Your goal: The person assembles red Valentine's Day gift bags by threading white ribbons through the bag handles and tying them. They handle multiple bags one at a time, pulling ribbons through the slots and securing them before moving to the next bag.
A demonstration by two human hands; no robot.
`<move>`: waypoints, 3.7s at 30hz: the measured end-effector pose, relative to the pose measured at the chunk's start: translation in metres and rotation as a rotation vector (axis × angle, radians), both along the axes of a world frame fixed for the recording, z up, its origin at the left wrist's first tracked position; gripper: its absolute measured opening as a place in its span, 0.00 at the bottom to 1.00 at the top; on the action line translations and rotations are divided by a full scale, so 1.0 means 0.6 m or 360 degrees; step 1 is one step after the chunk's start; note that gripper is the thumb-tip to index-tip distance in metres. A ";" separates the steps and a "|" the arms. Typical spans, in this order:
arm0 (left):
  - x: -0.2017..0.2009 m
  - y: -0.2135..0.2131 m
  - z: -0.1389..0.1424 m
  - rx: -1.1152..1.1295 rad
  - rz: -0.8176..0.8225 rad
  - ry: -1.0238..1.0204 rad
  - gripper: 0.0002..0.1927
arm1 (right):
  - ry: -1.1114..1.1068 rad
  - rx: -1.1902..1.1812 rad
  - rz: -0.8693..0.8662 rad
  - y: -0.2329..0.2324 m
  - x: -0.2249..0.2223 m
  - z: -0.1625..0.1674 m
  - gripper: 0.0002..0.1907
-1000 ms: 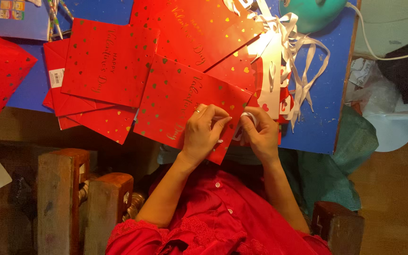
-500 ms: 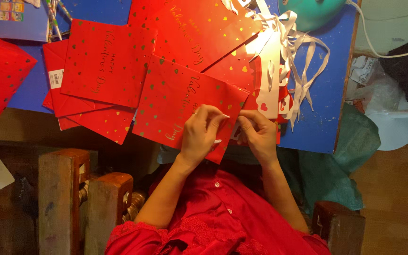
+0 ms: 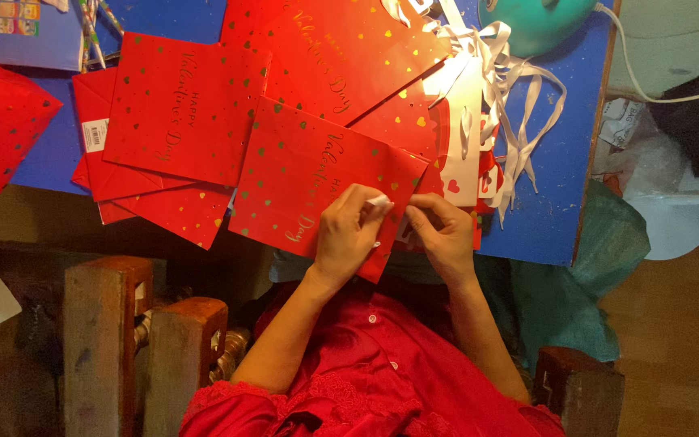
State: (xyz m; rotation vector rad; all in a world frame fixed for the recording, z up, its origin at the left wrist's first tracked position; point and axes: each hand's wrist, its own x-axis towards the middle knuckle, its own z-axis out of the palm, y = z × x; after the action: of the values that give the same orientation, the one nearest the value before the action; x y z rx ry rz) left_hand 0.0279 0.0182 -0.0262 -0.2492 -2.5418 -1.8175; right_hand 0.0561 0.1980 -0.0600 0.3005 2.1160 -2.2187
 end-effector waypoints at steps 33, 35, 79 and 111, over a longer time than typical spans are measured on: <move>-0.005 -0.010 -0.011 0.0317 -0.0028 -0.0342 0.08 | 0.0194 0.0076 0.0042 -0.004 0.004 -0.003 0.05; -0.006 -0.012 -0.016 0.0548 -0.0026 -0.0497 0.09 | 0.0202 0.0071 0.0038 -0.006 0.005 -0.003 0.05; -0.011 0.008 -0.032 0.0821 -0.0157 -0.0556 0.10 | 0.0348 0.0037 -0.0225 -0.040 0.016 -0.010 0.10; -0.005 0.015 -0.035 0.0882 -0.0057 -0.0451 0.10 | 0.0499 0.0577 -0.0278 -0.050 0.000 0.002 0.05</move>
State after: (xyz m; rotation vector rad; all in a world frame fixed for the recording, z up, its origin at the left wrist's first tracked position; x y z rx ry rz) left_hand 0.0251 0.0269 -0.0470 -0.0273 -2.0558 -2.6297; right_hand 0.0563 0.1682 -0.0589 0.1656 2.7633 -2.0694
